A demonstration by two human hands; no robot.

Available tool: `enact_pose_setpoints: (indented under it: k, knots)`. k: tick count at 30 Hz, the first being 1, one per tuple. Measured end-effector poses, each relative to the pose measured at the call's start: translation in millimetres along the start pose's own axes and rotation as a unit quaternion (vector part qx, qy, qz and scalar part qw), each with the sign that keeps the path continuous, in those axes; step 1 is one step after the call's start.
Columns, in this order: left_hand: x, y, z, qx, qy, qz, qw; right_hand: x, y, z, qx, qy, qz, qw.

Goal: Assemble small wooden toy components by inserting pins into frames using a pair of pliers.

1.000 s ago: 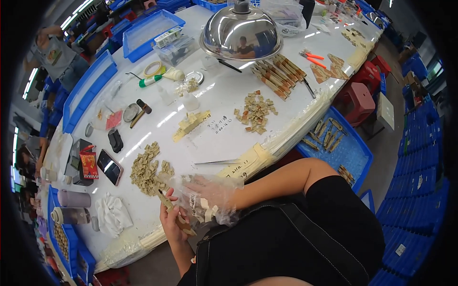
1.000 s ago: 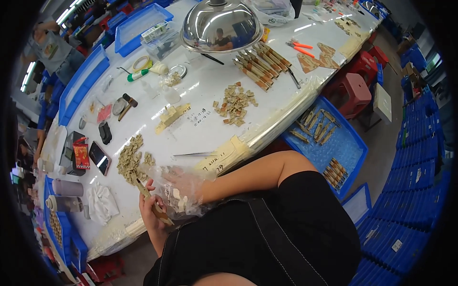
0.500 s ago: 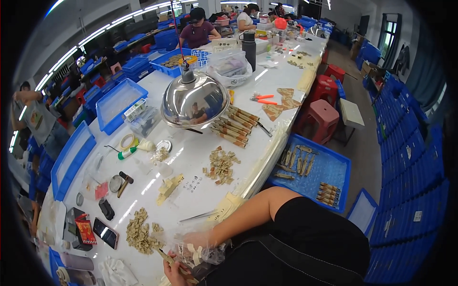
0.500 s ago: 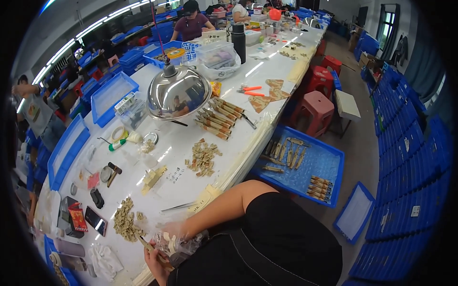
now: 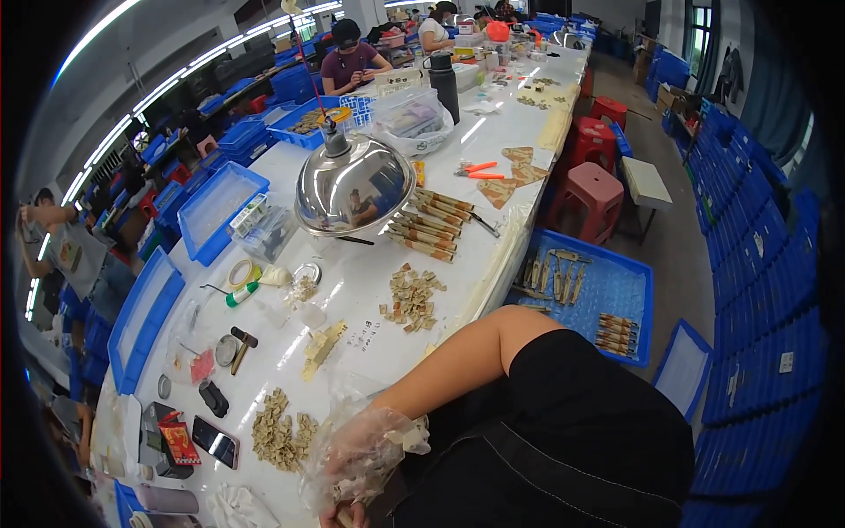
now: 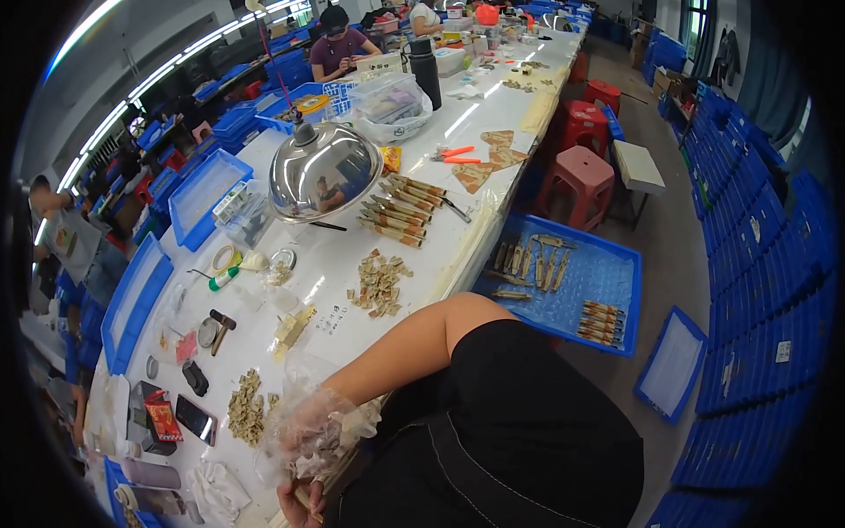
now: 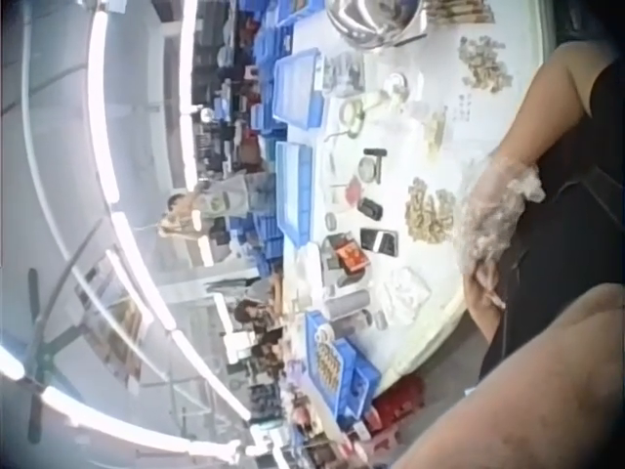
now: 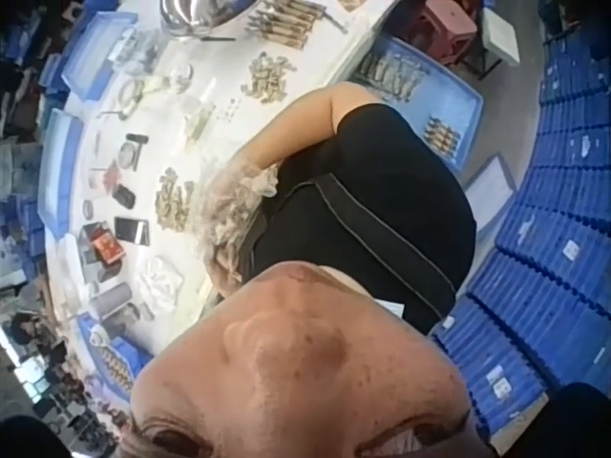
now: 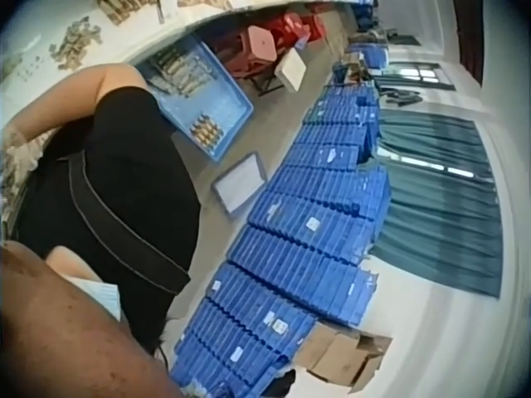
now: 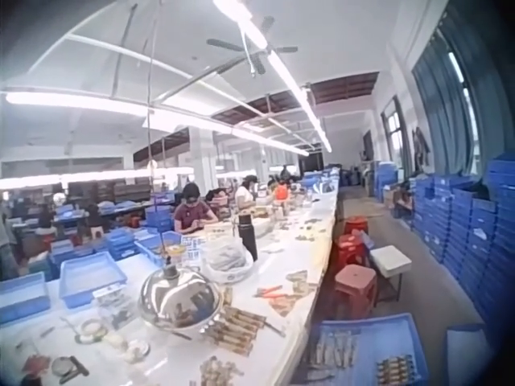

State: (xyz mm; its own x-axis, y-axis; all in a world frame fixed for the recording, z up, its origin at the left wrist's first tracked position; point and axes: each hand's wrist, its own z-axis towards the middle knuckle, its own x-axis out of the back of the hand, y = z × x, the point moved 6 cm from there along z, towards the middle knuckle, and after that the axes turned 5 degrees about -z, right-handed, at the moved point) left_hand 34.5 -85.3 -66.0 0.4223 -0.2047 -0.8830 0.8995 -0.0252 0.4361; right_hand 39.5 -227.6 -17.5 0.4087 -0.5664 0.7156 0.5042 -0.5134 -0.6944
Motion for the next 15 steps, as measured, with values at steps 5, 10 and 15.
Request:
enact_pose_setpoints:
  k: [5,10,15]
  knots:
    - [31.6,-10.4,-33.5,-0.055,0.226,-0.066,0.97,10.7,-6.3,-9.3,0.048,0.052,-0.191,0.979]
    - [8.1,-20.4,-12.9,-0.222,0.526,-0.109,0.814,14.8,-21.0,-12.6,0.102,0.09,-0.372,0.918]
    - [46.3,-10.9,-27.6,-0.246,0.51,-0.137,0.813,54.6,-42.3,-0.5,-0.021,0.04,-0.296,0.954]
